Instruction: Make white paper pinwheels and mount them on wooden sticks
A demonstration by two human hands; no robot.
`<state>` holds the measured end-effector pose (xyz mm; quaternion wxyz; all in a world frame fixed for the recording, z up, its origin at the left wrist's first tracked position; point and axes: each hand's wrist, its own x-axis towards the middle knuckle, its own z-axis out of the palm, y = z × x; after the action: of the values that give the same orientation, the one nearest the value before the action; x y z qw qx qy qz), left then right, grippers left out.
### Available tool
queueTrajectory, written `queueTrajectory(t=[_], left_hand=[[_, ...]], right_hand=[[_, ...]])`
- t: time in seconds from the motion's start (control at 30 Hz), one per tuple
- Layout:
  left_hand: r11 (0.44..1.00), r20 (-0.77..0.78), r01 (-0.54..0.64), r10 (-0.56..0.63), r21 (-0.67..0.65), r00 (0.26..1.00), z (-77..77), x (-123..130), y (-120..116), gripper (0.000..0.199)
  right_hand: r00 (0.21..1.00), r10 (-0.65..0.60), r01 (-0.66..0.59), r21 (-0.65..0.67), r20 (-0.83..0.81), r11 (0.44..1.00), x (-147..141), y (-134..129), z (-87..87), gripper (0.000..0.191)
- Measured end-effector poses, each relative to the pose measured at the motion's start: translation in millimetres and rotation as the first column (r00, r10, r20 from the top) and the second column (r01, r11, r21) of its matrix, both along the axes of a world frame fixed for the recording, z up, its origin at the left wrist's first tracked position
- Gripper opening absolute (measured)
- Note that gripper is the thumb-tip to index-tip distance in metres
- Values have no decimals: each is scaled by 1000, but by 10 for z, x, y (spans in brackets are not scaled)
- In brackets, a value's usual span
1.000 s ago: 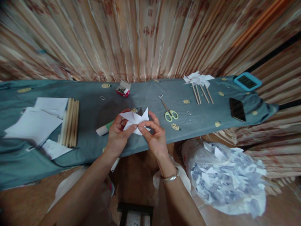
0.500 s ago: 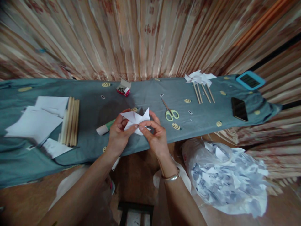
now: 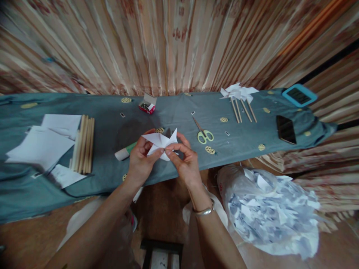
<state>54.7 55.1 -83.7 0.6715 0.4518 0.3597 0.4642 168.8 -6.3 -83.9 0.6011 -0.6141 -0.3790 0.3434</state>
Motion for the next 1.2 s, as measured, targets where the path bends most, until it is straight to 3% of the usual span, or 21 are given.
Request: queueTrajectory(t=[0.37, 1.2], left_hand=[[997, -56, 27, -23, 76, 998, -35, -20, -24, 52], [997, -60, 12, -8, 76, 998, -30, -22, -12, 47]], right_hand=[[992, 3, -9, -49, -124, 999, -5, 16, 1, 16], [999, 30, -31, -4, -44, 1000, 9, 17, -3, 13]])
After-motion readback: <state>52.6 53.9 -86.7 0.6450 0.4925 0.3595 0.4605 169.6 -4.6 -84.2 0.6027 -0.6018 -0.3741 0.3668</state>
